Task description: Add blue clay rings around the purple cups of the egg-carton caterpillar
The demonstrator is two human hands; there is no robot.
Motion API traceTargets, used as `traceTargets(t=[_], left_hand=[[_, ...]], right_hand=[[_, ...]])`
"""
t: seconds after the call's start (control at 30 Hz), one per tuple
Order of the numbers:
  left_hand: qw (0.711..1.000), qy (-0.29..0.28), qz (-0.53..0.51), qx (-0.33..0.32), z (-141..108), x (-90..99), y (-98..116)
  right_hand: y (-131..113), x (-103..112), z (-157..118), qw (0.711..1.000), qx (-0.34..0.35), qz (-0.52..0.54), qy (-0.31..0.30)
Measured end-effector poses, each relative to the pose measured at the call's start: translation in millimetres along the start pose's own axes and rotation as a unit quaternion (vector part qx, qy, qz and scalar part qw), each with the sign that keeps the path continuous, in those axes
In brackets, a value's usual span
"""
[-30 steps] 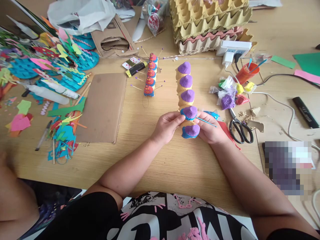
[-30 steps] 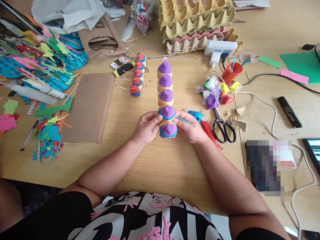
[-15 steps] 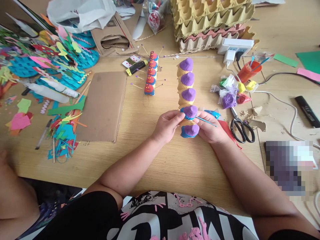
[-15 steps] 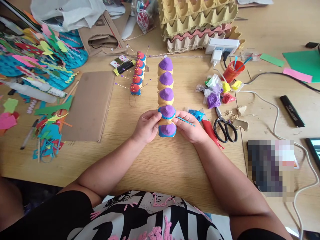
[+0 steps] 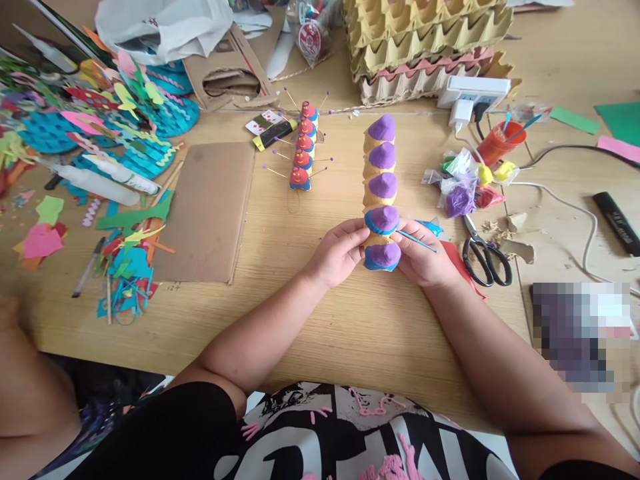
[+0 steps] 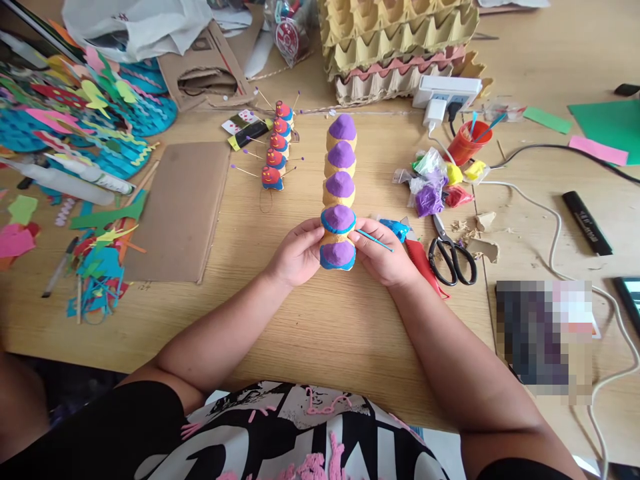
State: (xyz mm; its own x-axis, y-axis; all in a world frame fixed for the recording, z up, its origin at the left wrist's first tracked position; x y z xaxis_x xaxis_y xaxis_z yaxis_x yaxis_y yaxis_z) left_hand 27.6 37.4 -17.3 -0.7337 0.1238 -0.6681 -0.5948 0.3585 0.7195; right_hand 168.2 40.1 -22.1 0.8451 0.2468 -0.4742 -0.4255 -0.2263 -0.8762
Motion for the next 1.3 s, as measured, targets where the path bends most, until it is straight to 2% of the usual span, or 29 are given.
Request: traceTargets(t=[0.43,0.6,0.87,1.1,1.3], left_hand=[[0.996,0.040,-0.068,0.032,2,1.4,-7],[0.998,0.045,-0.043,-0.009,2,2.0,-1],[0.994,0.055,0.048,-0.084,1,5.8,7],[0.979,0.106,0.095,-0.142,4,17.4,11],[0.983,0.089,0.112,-0.114,6,13.1,8]], right_hand=[[2,-3,-1,1.000,-0.005,0.010,-0.020],[1,-5,-1,0.999,-0.003,-0.010,-0.035],[2,-1,0,1.000,-0.011,0.007,-0.011],[1,9,0,1.000,0.004,-0.002,0.027],[1,8,-1,1.000,-0.002,0.010,0.023]])
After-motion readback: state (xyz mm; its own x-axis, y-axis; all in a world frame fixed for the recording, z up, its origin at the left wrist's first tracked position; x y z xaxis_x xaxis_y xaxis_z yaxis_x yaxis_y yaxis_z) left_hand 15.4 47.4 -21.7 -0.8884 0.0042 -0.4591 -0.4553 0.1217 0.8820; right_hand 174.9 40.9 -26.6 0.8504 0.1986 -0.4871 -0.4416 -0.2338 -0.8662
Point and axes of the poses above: each hand's wrist, its own z-axis towards the middle knuckle, its own x-axis out of the back of the hand, y = z × x, the point moved 7 cm from there along z, towards the middle knuckle, and after that the axes turned 1 degree about -y, right-handed, at the moved point
